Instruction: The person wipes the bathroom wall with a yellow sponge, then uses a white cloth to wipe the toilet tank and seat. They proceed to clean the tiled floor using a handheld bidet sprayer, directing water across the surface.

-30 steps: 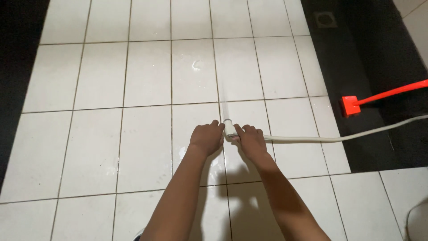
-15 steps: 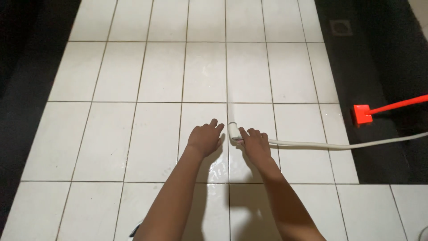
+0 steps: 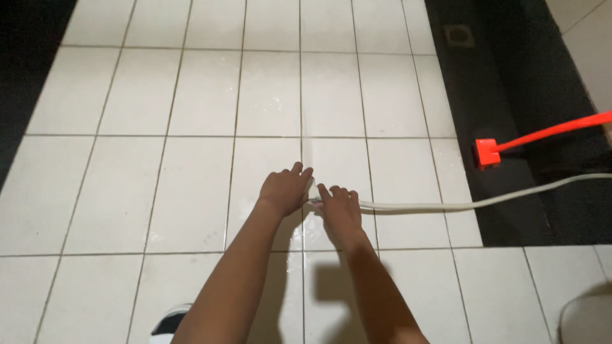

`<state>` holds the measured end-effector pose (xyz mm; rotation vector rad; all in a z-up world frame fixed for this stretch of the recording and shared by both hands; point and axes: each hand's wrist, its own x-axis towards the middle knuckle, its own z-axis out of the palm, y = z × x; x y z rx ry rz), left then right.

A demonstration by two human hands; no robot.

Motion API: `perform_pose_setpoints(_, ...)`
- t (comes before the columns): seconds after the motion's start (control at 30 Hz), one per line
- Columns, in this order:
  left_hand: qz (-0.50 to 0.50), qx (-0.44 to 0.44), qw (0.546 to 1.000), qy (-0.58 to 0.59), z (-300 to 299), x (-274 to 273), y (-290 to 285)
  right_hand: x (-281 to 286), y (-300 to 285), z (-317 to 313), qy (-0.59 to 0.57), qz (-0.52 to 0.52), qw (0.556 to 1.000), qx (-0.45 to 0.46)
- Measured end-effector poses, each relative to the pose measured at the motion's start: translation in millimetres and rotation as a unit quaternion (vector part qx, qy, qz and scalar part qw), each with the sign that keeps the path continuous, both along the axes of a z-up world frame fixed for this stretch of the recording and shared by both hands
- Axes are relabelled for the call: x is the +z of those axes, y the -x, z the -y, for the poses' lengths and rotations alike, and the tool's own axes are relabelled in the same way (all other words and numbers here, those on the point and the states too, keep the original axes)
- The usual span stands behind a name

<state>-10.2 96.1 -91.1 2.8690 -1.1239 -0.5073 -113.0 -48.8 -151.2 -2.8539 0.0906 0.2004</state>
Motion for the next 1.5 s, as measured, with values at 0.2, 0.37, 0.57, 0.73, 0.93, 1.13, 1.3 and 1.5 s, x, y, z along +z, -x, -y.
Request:
perform_pose_setpoints(0.2,0.026,0.015,0.999,0.011,6.0,8.2,-6.5,19.2,22.6,-6.2,0.026,-0.039,0.999,-0.015)
perform_pose_setpoints(0.37,0.037,0.042,0.998,0.032,17.1,15.2,-5.4,-0.1,32.0,6.5,0.046,-0.024,0.999,-0.012)
perform_pose_setpoints(0.57,0.03,0.02,0.999,0.013,22.0,15.8,6.2,-6.2,30.3,12.4,0.062,0.004,0.998,-0.023)
perform_pose_setpoints(0.73,0.038,0.016,0.999,0.017,11.1,22.3,11.6,0.3,28.8,6.5,0.07,0.013,0.997,-0.016)
perform_pose_setpoints(0.93,0.046,0.019,0.999,0.005,-15.6,33.3,15.0,8.0,21.7,-1.0,0.06,0.037,0.998,0.001)
perform_pose_setpoints(1.13,0.056,0.031,0.998,-0.02,-33.3,50.2,21.1,22.9,18.0,-2.9,0.045,0.026,0.998,0.037)
perform_pose_setpoints(1.3,0.053,-0.014,0.998,0.023,-37.3,19.0,24.4,27.8,16.2,-0.5,0.044,0.018,0.999,0.023)
perform_pose_setpoints(1.5,0.026,-0.007,1.0,0.004,-38.5,31.9,32.5,16.5,9.3,1.2,0.079,0.003,0.996,0.04)
